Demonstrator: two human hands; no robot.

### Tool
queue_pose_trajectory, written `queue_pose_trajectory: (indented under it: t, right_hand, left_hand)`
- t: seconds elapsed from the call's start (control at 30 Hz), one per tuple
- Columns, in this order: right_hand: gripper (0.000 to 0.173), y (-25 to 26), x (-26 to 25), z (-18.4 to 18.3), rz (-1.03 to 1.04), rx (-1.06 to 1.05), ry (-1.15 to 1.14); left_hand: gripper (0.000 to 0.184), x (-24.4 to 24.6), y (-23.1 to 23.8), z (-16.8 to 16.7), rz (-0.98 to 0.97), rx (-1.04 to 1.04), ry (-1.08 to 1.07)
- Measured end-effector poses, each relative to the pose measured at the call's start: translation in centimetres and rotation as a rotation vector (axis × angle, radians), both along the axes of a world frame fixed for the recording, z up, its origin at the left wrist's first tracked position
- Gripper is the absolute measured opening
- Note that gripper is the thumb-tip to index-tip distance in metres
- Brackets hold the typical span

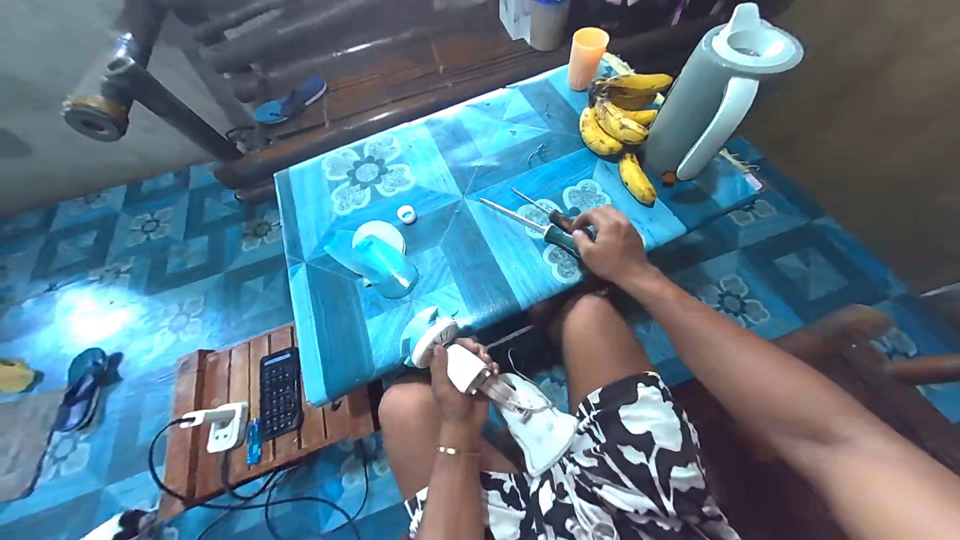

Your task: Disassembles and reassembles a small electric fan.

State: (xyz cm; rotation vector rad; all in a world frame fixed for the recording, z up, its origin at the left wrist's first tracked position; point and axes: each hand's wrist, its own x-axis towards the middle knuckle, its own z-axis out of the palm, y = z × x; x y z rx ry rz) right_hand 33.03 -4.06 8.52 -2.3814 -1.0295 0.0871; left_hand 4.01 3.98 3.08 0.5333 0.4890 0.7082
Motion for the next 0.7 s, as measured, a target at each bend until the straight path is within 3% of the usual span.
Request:
queue_pose_trajectory:
  t: [0.07,0.2,0.43,0.7]
  right_hand:
    - [0.029,0.7,1.8,0.1,-0.075,-0.064,0.083]
    - [0.040,2.6,3.5,0.1,-0.142,-0.232,0.213]
    - [0.052,2.4,-0.4,-1.8,-0.004,-0.191,-0.193]
    - [0.049,2.6,-0.6,-2.9,0.045,-0.318,-0.306]
  left_hand:
    - [0.069,-0.2,0.3,0.5,0.006,-0.096,0.049]
    - [0.071,-0.6,1.0,0.7,0.027,-0.237,0.096]
    - [0.072,-1.2,2.1,1.0,0.038,-0.377,0.066]
    - [0.068,-1.5,1.6,2.5,0.109,-0.463,0.091]
